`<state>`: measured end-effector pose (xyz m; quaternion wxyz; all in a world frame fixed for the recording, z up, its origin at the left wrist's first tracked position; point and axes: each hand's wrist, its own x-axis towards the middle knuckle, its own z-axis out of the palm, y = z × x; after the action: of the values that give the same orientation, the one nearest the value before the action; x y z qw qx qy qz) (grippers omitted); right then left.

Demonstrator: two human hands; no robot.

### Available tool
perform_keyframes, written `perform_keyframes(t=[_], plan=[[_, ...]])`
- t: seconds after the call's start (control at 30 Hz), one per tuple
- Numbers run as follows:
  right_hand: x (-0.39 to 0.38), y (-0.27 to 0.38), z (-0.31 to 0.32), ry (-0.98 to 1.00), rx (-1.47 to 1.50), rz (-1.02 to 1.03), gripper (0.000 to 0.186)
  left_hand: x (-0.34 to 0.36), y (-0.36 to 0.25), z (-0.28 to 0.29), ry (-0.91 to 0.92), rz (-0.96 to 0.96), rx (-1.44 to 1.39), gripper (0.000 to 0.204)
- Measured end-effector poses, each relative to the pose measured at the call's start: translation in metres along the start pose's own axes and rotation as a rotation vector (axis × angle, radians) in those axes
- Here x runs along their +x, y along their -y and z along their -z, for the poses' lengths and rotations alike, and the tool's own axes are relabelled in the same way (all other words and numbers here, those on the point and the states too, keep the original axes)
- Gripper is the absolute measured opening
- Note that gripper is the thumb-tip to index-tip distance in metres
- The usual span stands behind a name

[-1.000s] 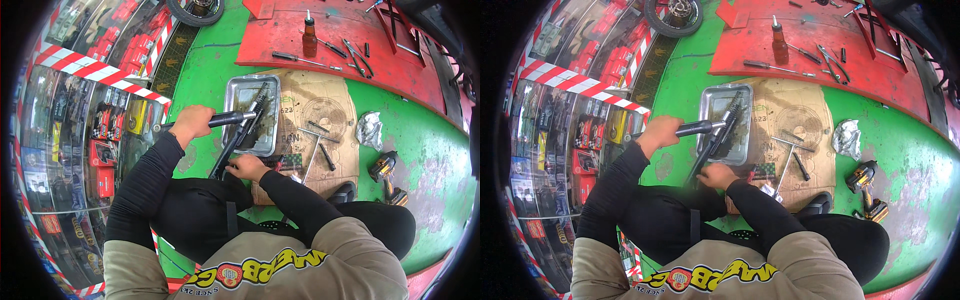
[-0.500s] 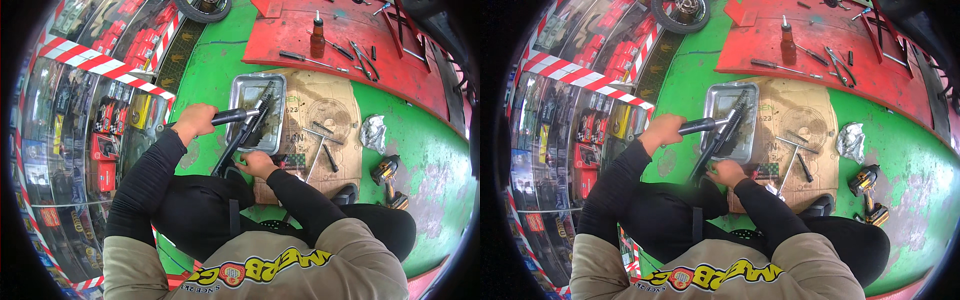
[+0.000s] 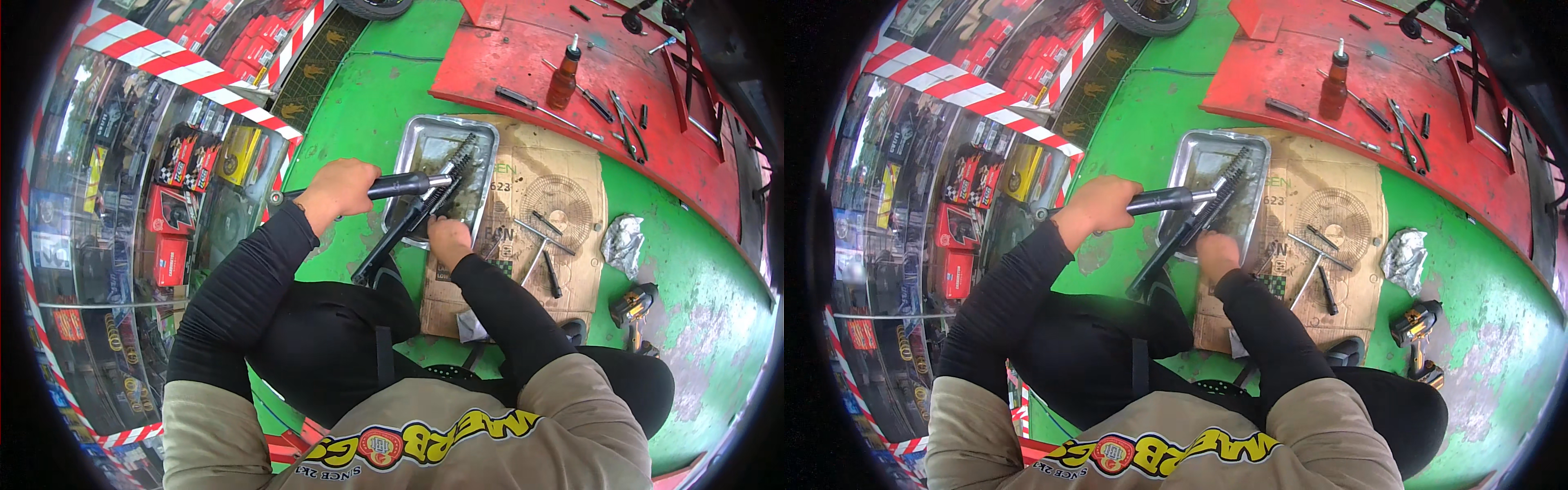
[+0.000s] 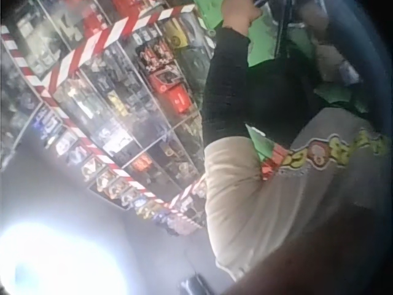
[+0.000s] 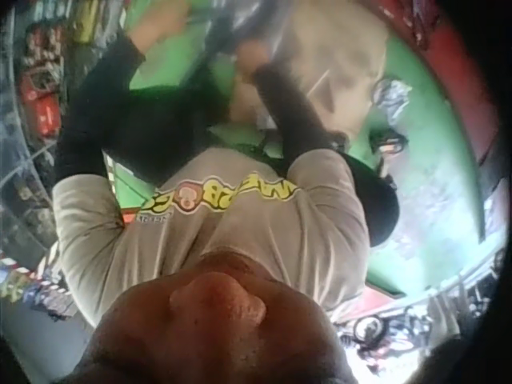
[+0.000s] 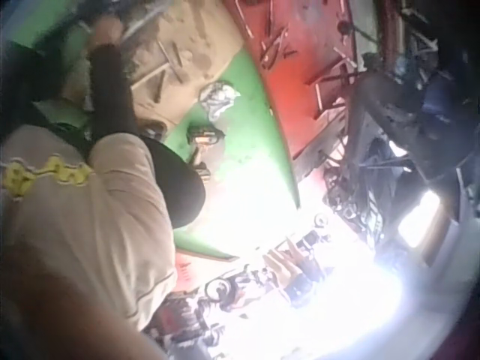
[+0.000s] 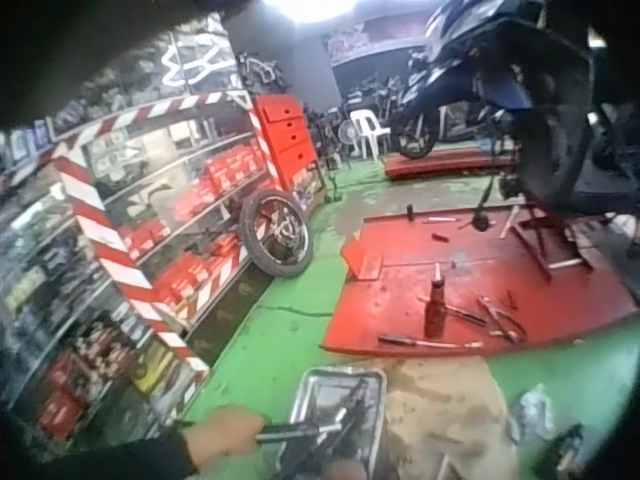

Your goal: Repairing or servicing the front forks of a motorcycle, including cleaning and reassembling components.

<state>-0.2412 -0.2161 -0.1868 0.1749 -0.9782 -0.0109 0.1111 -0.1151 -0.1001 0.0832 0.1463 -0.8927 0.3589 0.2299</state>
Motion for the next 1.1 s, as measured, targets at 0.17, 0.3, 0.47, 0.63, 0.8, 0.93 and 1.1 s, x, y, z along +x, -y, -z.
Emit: perform_keyframes(t=[0.17, 0.3, 0.47, 0.63, 0.8, 0.93, 1.1], plan=[[0.021, -0.012, 0.005, 0.001, -0.007, 0.03, 0.032, -0.001, 0.005, -0.007, -0.013, -0.004, -0.008, 0.027], [0.027, -0.015, 0.003, -0.121, -0.009, 0.085, 0.021, -0.004, 0.008, -0.009, -0.022, 0.007, -0.037, 0.025], [0.037, -0.011, 0.003, -0.073, -0.05, 0.169, 0.02, -0.004, 0.015, -0.011, -0.038, 0.017, -0.035, 0.025], [0.041, -0.016, -0.01, -0.026, -0.235, 0.232, 0.014, -0.002, 0.012, -0.007, -0.036, 0.009, -0.031, 0.025], [0.029, -0.021, 0.0, -0.025, -0.216, 0.305, 0.015, -0.002, 0.008, -0.006, -0.057, 0.002, -0.038, 0.028], [0.015, -0.026, 0.03, -0.034, -0.153, 0.388, 0.013, 0.0, 0.01, -0.005, -0.049, 0.013, -0.044, 0.028], [-0.013, -0.051, 0.08, -0.225, -0.035, 0.439, 0.013, 0.0, 0.019, -0.012, -0.096, -0.018, -0.004, 0.026]])
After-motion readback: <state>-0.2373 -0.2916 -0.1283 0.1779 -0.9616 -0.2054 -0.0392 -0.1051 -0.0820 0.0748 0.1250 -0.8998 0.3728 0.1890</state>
